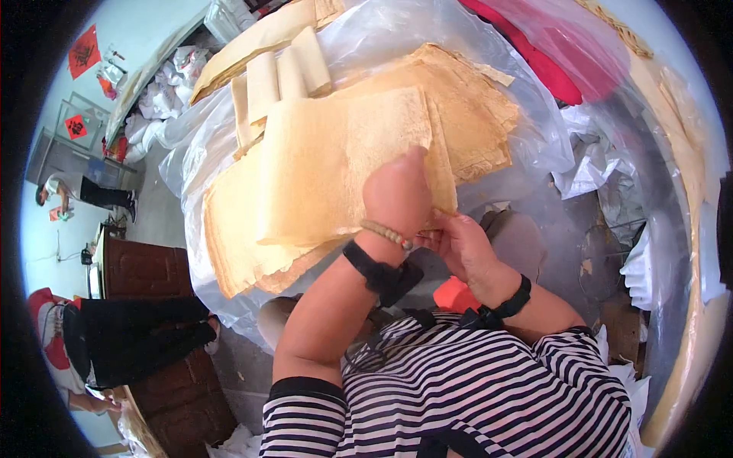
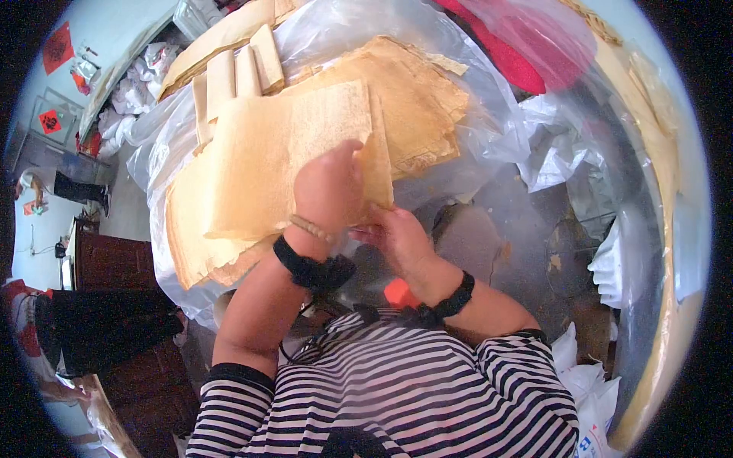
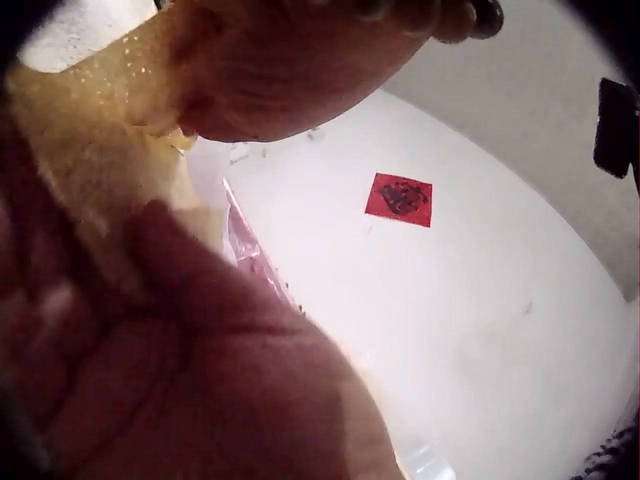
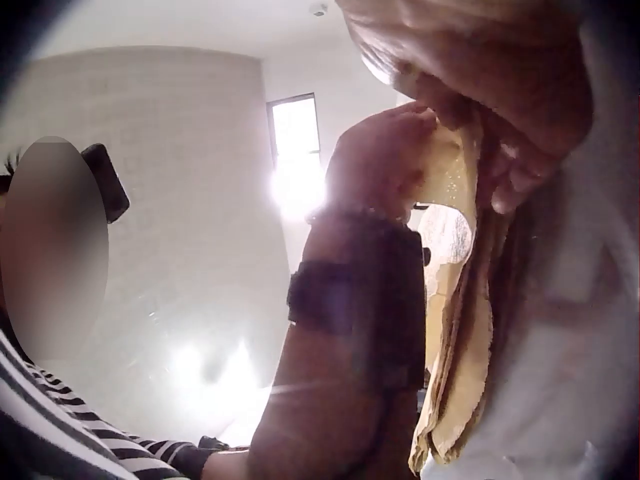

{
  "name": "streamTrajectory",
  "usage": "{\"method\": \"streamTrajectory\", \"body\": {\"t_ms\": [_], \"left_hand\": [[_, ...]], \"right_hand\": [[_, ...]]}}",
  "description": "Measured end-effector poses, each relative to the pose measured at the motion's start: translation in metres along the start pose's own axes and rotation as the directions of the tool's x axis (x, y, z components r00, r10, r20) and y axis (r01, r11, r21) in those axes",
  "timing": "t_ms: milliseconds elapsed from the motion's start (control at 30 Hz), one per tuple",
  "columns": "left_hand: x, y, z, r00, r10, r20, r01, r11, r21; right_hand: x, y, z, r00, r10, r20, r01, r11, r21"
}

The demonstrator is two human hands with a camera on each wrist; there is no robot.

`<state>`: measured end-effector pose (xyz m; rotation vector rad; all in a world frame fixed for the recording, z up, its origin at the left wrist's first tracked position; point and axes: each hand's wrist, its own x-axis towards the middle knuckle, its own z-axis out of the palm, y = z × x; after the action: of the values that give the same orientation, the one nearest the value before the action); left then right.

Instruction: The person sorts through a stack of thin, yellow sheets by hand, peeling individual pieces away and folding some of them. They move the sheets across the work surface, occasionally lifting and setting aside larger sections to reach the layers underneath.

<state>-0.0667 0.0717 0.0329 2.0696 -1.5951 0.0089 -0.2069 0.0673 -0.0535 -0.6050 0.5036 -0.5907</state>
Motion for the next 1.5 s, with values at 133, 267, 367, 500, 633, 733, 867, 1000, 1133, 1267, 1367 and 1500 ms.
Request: {"method": "streamTrajectory", "body": {"t_ms": [133, 267, 367, 500, 633, 733, 867, 1000, 1133, 1267, 1367, 1500], "left_hand": [[-0.02, 0.006, -0.017, 0.986, 0.005, 0.166, 0.046, 0.952, -0.302], [-0.048, -0.015, -0.033, 0.973, 0.216, 0.083, -0.198, 0.963, -0.183], [-0.078, -0.028, -0.032, 0.948, 0.315, 0.049, -0.315, 0.949, -0.022], [-0.102, -0.057, -0.046, 0.961, 0.271, -0.046, -0.273, 0.962, -0.02], [-0.139, -0.13, -0.087, 0.997, 0.03, -0.075, -0.061, 0.886, -0.46], [-0.18, -0.202, -0.115, 0.921, -0.372, 0.113, 0.35, 0.666, -0.659], [-0.175, -0.231, -0.128, 0.784, -0.594, 0.18, 0.305, 0.116, -0.945], [-0.15, -0.238, -0.134, 0.751, -0.621, 0.223, 0.441, 0.221, -0.87], [-0.136, -0.262, -0.106, 0.689, -0.703, 0.176, 0.516, 0.306, -0.8], [-0.124, -0.249, -0.103, 0.782, -0.599, -0.174, 0.552, 0.795, -0.253], [-0.118, -0.239, -0.103, 0.766, -0.601, -0.228, 0.603, 0.795, -0.07], [-0.115, -0.249, -0.106, 0.805, -0.551, -0.222, 0.562, 0.827, -0.018]], "right_hand": [[-0.009, -0.017, 0.013, 0.997, 0.022, 0.079, -0.043, 0.96, 0.275], [-0.011, -0.038, 0.023, 0.99, 0.106, -0.089, -0.108, 0.994, -0.016], [-0.01, -0.03, 0.023, 0.988, 0.068, -0.137, -0.099, 0.967, -0.234], [-0.011, 0.005, 0.04, 0.968, 0.239, 0.072, -0.174, 0.852, -0.494], [-0.035, -0.036, 0.092, 0.837, 0.245, 0.49, 0.245, 0.631, -0.736], [-0.004, -0.065, 0.088, 0.534, -0.357, 0.767, 0.792, -0.108, -0.601], [0.061, -0.07, 0.098, 0.648, -0.451, 0.614, 0.712, 0.069, -0.699], [0.11, -0.036, 0.103, 0.902, -0.135, 0.409, 0.414, 0.537, -0.735], [0.109, -0.017, 0.125, 0.929, -0.195, 0.315, 0.37, 0.461, -0.807], [0.11, -0.009, 0.136, 0.893, -0.356, 0.277, 0.286, -0.027, -0.958], [0.108, -0.003, 0.144, 0.68, -0.425, 0.597, 0.421, -0.441, -0.793], [0.095, 0.0, 0.164, 0.525, -0.075, 0.848, 0.615, -0.655, -0.439]]}}
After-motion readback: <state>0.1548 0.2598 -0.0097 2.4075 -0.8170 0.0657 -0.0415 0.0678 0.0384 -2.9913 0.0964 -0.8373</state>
